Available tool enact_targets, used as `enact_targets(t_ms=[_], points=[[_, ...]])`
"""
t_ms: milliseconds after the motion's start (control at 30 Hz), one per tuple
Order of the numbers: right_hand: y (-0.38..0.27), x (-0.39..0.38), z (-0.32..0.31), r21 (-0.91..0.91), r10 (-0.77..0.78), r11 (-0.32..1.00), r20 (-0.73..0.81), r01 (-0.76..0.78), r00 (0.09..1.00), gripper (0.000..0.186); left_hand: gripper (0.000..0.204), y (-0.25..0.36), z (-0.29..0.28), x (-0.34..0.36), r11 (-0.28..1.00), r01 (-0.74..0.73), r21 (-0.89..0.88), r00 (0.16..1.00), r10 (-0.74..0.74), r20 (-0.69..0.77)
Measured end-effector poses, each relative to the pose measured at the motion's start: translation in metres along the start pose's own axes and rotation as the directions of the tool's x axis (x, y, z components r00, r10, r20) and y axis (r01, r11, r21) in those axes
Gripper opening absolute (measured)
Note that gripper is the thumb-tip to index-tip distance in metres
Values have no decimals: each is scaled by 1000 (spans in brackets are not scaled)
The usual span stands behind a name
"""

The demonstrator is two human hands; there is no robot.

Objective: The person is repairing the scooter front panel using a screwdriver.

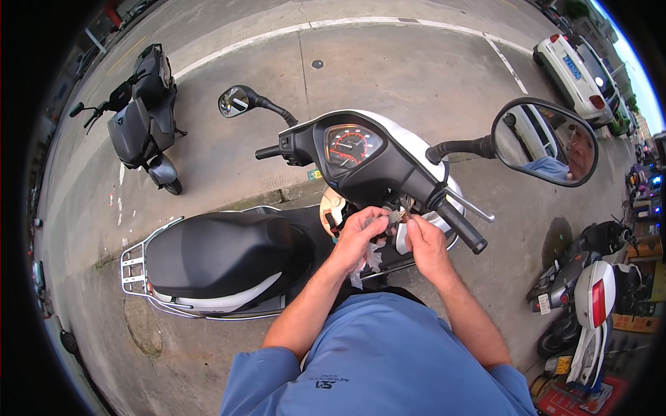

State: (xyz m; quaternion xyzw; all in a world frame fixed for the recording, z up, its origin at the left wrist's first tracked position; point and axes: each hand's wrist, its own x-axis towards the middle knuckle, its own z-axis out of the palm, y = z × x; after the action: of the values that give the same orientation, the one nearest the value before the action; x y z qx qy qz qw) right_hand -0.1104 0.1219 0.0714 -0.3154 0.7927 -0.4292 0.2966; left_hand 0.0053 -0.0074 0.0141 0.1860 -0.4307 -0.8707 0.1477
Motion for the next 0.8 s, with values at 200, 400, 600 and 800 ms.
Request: enact_targets(t_ms=[200, 400, 600, 800], points=[[-1, 3, -4, -167, -139, 975, 52, 145, 989, 16, 26, 4, 5, 1, 998, 10, -57, 999, -8, 33], [-2, 7, -6, -62, -139, 987, 130, 148, 982, 17, 28, 9, 10, 2, 998, 28, -53, 998, -25, 58], [8, 10, -6, -155, -206, 962, 118, 223, 972, 14, 28, 4, 10, 6, 998, 15, -54, 997, -12, 73], [8, 14, -8, -167, -182, 962, 190, 215, 965, 14, 31, 8, 10, 5, 997, 13, -74, 996, -6, 92]])
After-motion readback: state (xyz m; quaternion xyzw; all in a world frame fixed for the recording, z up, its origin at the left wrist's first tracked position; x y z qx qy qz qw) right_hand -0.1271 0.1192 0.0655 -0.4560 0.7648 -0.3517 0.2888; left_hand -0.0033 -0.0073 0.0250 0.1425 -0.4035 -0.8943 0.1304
